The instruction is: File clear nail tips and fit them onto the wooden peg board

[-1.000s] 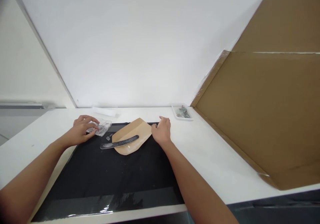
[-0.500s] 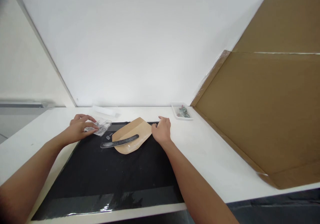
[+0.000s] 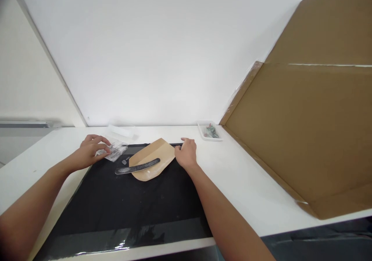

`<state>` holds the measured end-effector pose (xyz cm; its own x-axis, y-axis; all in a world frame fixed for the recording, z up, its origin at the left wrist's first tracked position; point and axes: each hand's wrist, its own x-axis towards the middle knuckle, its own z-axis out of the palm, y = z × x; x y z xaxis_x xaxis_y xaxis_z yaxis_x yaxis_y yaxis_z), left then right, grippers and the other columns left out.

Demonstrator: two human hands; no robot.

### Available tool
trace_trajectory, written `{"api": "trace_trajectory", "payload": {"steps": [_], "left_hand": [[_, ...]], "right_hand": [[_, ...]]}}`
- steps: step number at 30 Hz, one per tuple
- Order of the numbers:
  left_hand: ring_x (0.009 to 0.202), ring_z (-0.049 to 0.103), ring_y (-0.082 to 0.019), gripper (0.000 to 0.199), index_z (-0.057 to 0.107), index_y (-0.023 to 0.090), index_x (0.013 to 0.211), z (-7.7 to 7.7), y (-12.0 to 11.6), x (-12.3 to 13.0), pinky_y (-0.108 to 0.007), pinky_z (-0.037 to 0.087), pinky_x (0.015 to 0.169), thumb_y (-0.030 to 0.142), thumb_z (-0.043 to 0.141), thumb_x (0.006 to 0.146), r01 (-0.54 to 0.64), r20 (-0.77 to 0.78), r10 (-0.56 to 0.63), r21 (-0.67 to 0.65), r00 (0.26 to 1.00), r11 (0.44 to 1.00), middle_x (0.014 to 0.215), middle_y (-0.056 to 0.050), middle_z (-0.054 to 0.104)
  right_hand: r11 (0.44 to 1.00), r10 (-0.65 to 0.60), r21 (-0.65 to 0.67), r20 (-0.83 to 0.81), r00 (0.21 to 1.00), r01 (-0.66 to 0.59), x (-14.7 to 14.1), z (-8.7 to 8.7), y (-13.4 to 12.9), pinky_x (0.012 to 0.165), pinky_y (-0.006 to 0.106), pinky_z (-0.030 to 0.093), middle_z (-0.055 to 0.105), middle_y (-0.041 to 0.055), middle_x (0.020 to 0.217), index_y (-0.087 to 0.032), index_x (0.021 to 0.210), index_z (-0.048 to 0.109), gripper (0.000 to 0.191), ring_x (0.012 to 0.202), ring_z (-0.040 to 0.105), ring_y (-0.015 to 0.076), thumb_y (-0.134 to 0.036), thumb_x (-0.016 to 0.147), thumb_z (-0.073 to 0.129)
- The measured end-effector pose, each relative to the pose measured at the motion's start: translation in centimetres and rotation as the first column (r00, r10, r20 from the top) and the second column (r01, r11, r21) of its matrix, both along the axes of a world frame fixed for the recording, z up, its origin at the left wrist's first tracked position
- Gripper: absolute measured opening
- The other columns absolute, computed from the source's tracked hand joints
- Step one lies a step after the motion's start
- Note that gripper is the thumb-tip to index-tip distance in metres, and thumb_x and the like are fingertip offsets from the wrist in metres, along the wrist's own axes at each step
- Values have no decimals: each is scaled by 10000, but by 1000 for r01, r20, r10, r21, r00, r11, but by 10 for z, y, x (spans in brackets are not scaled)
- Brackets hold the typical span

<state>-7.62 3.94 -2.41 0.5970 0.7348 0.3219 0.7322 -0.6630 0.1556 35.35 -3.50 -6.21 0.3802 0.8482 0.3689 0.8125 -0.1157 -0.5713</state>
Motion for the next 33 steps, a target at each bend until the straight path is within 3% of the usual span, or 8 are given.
{"api": "trace_trajectory", "payload": {"steps": [6, 13, 22, 33], "left_hand": [[1201, 488, -359, 237, 831, 371, 992, 0, 0, -1, -533, 424, 990, 485, 635, 925, -23, -13, 24, 22, 1000, 999, 1203, -79, 696], [1253, 460, -411, 284, 850, 426, 1005, 7, -7, 1, -572, 420, 960, 548, 599, 951, -80, -139, 83, 24, 987, 996, 1257, -91, 686], [1260, 447, -409, 282, 841, 365, 972, 8, -11, 5, -527, 446, 924, 518, 604, 962, -108, -165, 110, 21, 980, 994, 1293, -99, 666], [1241, 450, -399, 289, 780, 268, 930, 7, -8, 6, -542, 457, 929, 457, 564, 968, -48, -146, 48, 5, 988, 999, 1294, -102, 664]], "right_hand": [[992, -97, -73, 21, 995, 98, -4, 7, -3, 1131, 628, 395, 646, 218, 1271, -157, 1257, 671, 442, 1320, 544, 413, -269, 841, 575], [982, -110, -150, 38, 993, 115, -7, 12, -5, 1122, 585, 415, 645, 208, 1300, -156, 1285, 675, 442, 1322, 549, 388, -275, 873, 567], [973, -101, -206, 48, 994, 109, -5, 13, -4, 1118, 483, 443, 656, 174, 1317, -165, 1292, 677, 428, 1333, 551, 345, -288, 900, 557], [969, -128, -206, 61, 990, 138, -7, 14, -4, 1110, 514, 449, 697, 157, 1298, -180, 1286, 692, 429, 1300, 598, 348, -297, 893, 568]]}}
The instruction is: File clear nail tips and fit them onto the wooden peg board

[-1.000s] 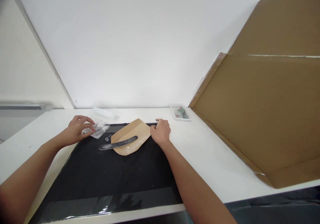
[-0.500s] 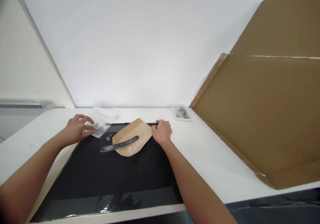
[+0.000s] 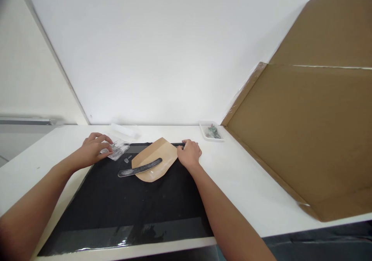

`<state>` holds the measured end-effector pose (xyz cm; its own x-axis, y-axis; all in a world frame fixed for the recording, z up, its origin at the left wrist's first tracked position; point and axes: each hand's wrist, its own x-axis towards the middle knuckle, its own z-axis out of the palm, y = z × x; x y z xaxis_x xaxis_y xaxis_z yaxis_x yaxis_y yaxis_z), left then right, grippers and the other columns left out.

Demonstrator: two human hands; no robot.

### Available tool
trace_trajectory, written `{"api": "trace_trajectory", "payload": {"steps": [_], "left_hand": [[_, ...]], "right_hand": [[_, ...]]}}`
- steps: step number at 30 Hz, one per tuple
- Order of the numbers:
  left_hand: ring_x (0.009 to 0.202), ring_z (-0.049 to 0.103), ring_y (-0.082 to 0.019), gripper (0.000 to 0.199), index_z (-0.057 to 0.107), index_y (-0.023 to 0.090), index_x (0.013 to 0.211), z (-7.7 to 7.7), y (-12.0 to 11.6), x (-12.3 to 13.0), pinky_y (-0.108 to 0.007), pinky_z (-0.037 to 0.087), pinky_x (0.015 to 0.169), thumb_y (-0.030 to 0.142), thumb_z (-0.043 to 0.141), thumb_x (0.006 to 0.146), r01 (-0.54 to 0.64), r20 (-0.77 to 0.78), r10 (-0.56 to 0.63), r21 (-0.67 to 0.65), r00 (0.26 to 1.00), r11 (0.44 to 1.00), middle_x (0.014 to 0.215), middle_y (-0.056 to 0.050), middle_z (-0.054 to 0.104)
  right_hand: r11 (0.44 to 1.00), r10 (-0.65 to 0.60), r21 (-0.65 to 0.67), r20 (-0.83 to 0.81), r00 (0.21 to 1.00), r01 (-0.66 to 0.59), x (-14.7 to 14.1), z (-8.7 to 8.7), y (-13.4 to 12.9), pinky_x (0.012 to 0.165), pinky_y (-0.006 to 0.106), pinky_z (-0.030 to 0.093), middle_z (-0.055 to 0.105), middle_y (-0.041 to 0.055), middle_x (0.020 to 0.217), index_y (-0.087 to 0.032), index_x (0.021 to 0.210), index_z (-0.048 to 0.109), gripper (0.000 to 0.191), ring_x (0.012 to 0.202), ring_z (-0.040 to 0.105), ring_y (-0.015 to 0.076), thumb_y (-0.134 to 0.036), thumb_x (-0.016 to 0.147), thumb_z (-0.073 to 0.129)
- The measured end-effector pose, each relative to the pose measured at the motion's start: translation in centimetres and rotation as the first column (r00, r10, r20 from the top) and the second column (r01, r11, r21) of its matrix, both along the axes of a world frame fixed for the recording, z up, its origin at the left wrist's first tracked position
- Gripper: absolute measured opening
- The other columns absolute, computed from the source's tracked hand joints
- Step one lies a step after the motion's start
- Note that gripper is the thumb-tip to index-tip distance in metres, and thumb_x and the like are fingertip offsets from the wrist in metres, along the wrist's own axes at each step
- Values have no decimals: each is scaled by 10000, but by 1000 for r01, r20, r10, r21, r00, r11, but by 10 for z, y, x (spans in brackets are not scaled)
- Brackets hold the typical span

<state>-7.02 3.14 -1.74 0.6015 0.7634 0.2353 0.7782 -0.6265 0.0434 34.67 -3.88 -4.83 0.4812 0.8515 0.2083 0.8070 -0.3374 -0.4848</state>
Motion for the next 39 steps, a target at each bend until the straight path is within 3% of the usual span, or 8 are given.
{"api": "trace_trajectory", "payload": {"steps": [6, 16, 22, 25, 28, 32, 37, 39], "left_hand": [[1296, 431, -386, 325, 731, 244, 946, -1, -2, 2, -571, 447, 987, 425, 471, 1015, 74, -5, -74, 10, 997, 997, 1401, -101, 587], [1229, 460, -357, 287, 673, 248, 977, 4, -4, 6, -566, 429, 1006, 424, 451, 1020, 45, 92, -45, 7, 995, 999, 1310, -102, 616], [1127, 550, -340, 310, 669, 244, 1016, 12, -7, 11, -536, 428, 973, 454, 442, 1019, -27, 172, 27, 0, 985, 1000, 1148, -103, 698], [1004, 617, -297, 348, 655, 221, 1002, 14, -6, 14, -453, 471, 914, 507, 457, 1014, -48, 277, 57, -40, 959, 998, 1029, -91, 716], [915, 648, -255, 392, 673, 211, 987, 14, -8, 20, -373, 502, 831, 569, 513, 985, -66, 425, 111, -120, 899, 991, 987, -77, 724], [864, 669, -205, 418, 719, 204, 965, 13, -15, 34, -313, 518, 811, 611, 629, 929, -63, 624, 217, -259, 750, 964, 944, -48, 744], [821, 679, -185, 466, 750, 174, 961, 15, -35, 62, -263, 502, 697, 621, 768, 834, 103, 793, 294, -406, 534, 908, 945, -77, 775], [813, 685, -185, 454, 755, 170, 961, 15, -45, 74, -258, 499, 673, 600, 796, 822, 148, 812, 351, -463, 465, 874, 952, -89, 789]], "right_hand": [[1000, 4, 7, 3, 1000, -4, 0, -1, 1, 1099, 515, 466, 696, 160, 1300, -181, 1270, 699, 421, 1311, 588, 347, -296, 886, 571], [999, 33, 12, 3, 999, -33, 2, -1, 0, 1120, 493, 458, 678, 169, 1316, -165, 1285, 691, 431, 1321, 568, 346, -289, 895, 556], [999, 36, 13, -1, 999, -36, 2, -1, 0, 1116, 493, 462, 676, 169, 1311, -166, 1292, 689, 432, 1321, 566, 347, -292, 902, 552], [999, 41, 19, -3, 999, -41, 2, -1, 0, 1123, 489, 455, 684, 163, 1296, -170, 1284, 691, 425, 1321, 563, 340, -284, 897, 558], [999, 46, 29, -10, 999, -46, 2, -1, 0, 1115, 487, 461, 687, 161, 1289, -170, 1269, 695, 414, 1305, 572, 337, -275, 891, 561], [996, 58, 62, -18, 998, -57, 2, -1, -1, 1104, 507, 463, 681, 177, 1278, -162, 1252, 695, 402, 1309, 568, 357, -264, 890, 556], [976, 109, 188, 15, 994, -110, -4, 6, -7, 1202, 500, 356, 655, 129, 1345, -201, 1249, 670, 361, 1492, 405, 335, -242, 928, 509], [940, 162, 296, 49, 986, -169, -10, 14, -13, 1228, 496, 311, 660, 99, 1354, -225, 1216, 659, 310, 1526, 365, 307, -255, 959, 488]]}}
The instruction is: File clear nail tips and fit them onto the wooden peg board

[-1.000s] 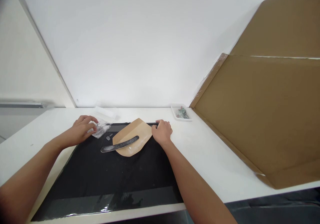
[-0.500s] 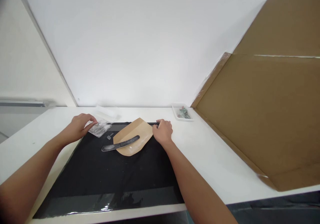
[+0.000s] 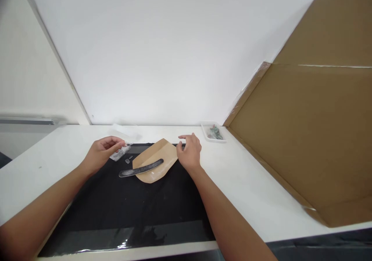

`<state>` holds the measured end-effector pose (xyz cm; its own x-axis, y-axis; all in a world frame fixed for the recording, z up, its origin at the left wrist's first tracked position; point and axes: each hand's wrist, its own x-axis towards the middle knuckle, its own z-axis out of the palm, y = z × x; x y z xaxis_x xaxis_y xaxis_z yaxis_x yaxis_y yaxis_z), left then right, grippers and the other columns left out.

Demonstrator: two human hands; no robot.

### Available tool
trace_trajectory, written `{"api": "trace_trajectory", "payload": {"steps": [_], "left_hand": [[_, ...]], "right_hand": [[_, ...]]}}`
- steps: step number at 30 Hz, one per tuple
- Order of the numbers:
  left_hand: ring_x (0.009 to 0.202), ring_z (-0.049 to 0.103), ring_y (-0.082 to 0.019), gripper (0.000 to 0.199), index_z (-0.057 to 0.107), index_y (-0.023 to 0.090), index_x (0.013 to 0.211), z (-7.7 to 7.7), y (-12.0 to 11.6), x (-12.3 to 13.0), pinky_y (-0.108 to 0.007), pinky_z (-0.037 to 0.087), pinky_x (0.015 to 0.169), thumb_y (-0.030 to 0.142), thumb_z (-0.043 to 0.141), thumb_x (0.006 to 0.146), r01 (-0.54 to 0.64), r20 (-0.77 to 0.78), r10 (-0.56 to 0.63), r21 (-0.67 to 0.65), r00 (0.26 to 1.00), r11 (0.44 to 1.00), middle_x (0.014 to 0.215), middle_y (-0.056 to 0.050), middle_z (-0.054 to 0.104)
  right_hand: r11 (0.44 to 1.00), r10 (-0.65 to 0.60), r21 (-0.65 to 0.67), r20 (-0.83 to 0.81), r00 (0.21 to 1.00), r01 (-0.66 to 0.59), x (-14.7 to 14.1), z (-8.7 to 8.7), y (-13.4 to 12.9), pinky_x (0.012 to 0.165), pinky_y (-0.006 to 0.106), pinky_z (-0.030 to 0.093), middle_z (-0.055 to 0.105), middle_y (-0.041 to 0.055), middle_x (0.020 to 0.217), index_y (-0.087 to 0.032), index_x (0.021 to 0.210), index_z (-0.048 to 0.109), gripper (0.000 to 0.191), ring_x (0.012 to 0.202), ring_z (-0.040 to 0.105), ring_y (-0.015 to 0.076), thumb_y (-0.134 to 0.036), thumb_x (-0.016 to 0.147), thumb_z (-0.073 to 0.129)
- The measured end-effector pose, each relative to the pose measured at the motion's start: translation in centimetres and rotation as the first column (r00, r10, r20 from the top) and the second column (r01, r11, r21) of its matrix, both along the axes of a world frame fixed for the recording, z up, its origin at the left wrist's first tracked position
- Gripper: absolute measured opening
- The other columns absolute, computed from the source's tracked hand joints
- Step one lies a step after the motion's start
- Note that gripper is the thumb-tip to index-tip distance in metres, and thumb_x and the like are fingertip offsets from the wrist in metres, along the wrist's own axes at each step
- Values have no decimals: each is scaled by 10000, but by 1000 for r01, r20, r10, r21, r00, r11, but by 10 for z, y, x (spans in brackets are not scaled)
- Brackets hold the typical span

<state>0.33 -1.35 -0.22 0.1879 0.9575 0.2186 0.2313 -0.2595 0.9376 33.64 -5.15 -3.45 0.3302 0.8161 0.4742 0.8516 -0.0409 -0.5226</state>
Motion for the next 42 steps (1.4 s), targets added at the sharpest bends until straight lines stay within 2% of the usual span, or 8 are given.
{"api": "trace_trajectory", "payload": {"steps": [2, 4, 7, 10, 15, 21, 34, 42], "left_hand": [[836, 691, -185, 418, 769, 178, 971, 0, -9, 10, -262, 518, 696, 567, 811, 825, 47, 54, -45, -41, 998, 998, 983, -90, 798], [859, 703, -193, 383, 782, 186, 964, -1, -18, 19, -272, 543, 723, 539, 827, 820, 89, 98, -82, -74, 992, 993, 979, -83, 800], [900, 718, -200, 340, 800, 200, 947, -2, -27, 28, -269, 558, 744, 516, 830, 826, 154, 126, -140, -112, 982, 982, 988, -76, 804], [855, 715, -185, 315, 812, 208, 928, -1, -34, 34, -270, 566, 762, 502, 840, 819, 179, 150, -159, -130, 976, 975, 944, -60, 803], [816, 716, -183, 283, 818, 222, 916, 0, -44, 41, -282, 578, 755, 484, 849, 815, 229, 162, -203, -164, 966, 960, 890, -44, 801], [891, 759, -215, 259, 820, 228, 919, 1, -49, 44, -325, 614, 824, 455, 868, 803, 268, 206, -227, -195, 952, 944, 943, -53, 821], [999, 790, -283, 300, 822, 214, 941, 5, -50, 43, -426, 647, 937, 440, 901, 761, 291, 196, -258, -163, 946, 943, 1022, -87, 833], [987, 778, -290, 268, 847, 231, 910, 8, -52, 44, -415, 644, 901, 453, 883, 764, 279, 140, -261, -138, 955, 950, 990, -83, 829]], "right_hand": [[975, 125, 184, 19, 992, -126, -9, 9, -7, 1200, 487, 345, 698, 98, 1271, -231, 1142, 657, 228, 1451, 470, 300, -272, 973, 510], [911, 304, 279, 46, 952, -304, -21, 17, -16, 1108, 437, 436, 719, 91, 1195, -238, 1119, 652, 179, 1283, 615, 273, -292, 996, 533], [840, 473, 253, 89, 876, -479, -42, 23, -29, 1012, 424, 465, 751, 54, 1095, -259, 1085, 665, 122, 1077, 694, 248, -336, 1016, 599], [778, 561, 282, 89, 823, -561, -61, 22, -38, 979, 419, 473, 769, 41, 1062, -261, 1111, 677, 160, 1053, 701, 242, -369, 994, 687], [739, 625, 305, 21, 780, -600, -75, 20, -45, 917, 412, 505, 788, 33, 1032, -274, 1087, 693, 165, 1004, 717, 239, -379, 969, 739], [700, 674, 330, -13, 739, -633, -77, 23, -49, 856, 382, 527, 800, -1, 958, -288, 1021, 723, 44, 907, 734, 208, -312, 986, 712], [688, 701, 341, -85, 708, -640, -78, 26, -54, 830, 375, 562, 795, 8, 960, -287, 1012, 722, 45, 904, 732, 203, -264, 996, 687], [673, 718, 335, -86, 691, -659, -75, 24, -52, 842, 385, 572, 798, 8, 948, -294, 994, 737, 32, 890, 732, 205, -281, 983, 709]]}}
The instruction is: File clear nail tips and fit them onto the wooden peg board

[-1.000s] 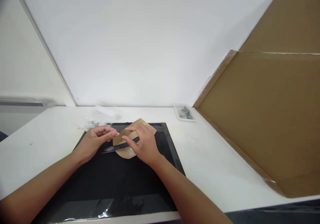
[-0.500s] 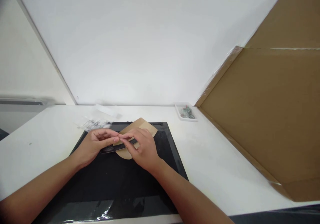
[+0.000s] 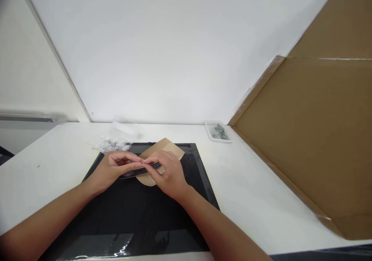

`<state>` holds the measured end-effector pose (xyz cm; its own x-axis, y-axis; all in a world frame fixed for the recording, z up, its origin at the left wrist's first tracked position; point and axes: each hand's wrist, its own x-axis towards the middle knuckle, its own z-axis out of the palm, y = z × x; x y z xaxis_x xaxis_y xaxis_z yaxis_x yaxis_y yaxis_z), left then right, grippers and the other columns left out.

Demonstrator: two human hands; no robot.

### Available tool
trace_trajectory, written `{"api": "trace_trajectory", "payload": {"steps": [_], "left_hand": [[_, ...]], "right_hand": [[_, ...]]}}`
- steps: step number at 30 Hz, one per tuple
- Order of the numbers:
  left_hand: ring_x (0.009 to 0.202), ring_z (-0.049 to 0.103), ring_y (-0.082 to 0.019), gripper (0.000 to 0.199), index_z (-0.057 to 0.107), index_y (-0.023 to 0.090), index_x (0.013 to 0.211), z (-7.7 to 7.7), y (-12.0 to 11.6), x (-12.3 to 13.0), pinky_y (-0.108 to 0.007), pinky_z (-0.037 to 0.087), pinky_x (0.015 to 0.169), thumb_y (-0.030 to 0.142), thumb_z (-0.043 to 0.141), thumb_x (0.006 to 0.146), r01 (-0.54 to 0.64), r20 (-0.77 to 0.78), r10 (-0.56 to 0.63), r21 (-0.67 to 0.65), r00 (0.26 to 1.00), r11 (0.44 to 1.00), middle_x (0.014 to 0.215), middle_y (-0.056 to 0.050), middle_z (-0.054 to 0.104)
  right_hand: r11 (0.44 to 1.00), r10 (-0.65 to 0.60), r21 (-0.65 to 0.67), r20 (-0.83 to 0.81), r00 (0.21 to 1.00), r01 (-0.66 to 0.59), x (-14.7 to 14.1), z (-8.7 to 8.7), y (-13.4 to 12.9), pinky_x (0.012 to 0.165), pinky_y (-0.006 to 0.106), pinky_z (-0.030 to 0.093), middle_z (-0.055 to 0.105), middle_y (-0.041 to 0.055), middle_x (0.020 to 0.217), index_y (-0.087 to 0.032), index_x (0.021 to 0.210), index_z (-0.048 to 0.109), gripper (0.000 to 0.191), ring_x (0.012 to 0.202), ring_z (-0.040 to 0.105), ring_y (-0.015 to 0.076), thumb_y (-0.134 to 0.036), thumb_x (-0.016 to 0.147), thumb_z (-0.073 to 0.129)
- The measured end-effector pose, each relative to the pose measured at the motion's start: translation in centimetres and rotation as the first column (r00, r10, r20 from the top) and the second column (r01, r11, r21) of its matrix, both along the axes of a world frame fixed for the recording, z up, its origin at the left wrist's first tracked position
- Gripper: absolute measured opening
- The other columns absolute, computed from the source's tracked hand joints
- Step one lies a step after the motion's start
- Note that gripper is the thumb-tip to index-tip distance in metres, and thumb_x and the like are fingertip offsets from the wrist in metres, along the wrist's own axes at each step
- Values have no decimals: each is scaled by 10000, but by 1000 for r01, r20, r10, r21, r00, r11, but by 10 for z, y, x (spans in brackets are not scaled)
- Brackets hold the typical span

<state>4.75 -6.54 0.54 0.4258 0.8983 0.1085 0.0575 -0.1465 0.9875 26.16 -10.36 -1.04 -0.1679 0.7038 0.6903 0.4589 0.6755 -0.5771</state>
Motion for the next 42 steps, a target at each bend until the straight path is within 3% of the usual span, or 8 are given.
{"api": "trace_trajectory", "payload": {"steps": [9, 15, 21, 25, 30, 32, 42], "left_hand": [[816, 700, -202, 185, 855, 247, 913, -3, 3, -2, -305, 548, 688, 420, 816, 858, 23, -66, -9, 210, 998, 977, 919, -80, 772], [765, 684, -183, 142, 859, 280, 953, -1, 0, -7, -300, 517, 666, 391, 781, 912, 72, -146, -21, 352, 989, 933, 897, -62, 770], [746, 698, -151, 114, 844, 287, 1020, 4, -2, -10, -272, 525, 646, 282, 754, 950, 139, -169, -51, 562, 984, 815, 903, -44, 784], [790, 702, -130, 170, 815, 275, 1075, 7, -1, -9, -252, 532, 671, 181, 725, 965, 191, -198, -73, 682, 978, 706, 923, -27, 778], [869, 704, -139, 167, 791, 235, 1049, 6, -1, -9, -277, 556, 762, 118, 717, 956, 155, -207, 44, 841, 977, 518, 969, -33, 762], [903, 707, -149, 169, 789, 228, 1052, 3, -1, -9, -287, 568, 782, 111, 718, 951, 122, -195, 109, 872, 975, 474, 1007, -44, 758], [1017, 729, -175, 307, 762, 233, 1196, -7, -8, 0, -312, 618, 856, 82, 736, 930, 0, -100, 199, 894, 975, 449, 1162, -65, 767]], "right_hand": [[971, 87, -212, -139, 986, -115, 0, 1, -2, 799, 326, 570, 783, 21, 963, -262, 991, 753, 75, 880, 719, 185, -315, 985, 701], [890, 142, -377, -303, 942, -256, 1, -3, 2, 824, 327, 562, 776, 21, 921, -245, 939, 766, 171, 878, 709, 187, -402, 977, 712], [755, 227, -481, -446, 866, -445, 4, -1, 4, 787, 298, 549, 737, 24, 855, -202, 899, 748, 237, 821, 688, 166, -432, 954, 736], [722, 259, -498, -448, 856, -480, 6, 3, 3, 807, 300, 538, 726, 27, 849, -194, 908, 744, 240, 828, 677, 164, -428, 960, 730], [747, 235, -503, -411, 881, -434, 6, 4, 2, 826, 314, 549, 734, 30, 896, -206, 934, 738, 227, 864, 685, 174, -432, 951, 739], [766, 227, -490, -399, 888, -416, 5, 3, 2, 852, 329, 561, 743, 38, 943, -212, 951, 735, 220, 901, 695, 185, -432, 950, 741], [910, 133, -310, -412, 901, -276, -5, 0, -2, 910, 350, 581, 745, 60, 1109, -234, 915, 733, 134, 1038, 718, 200, -358, 965, 735]]}}
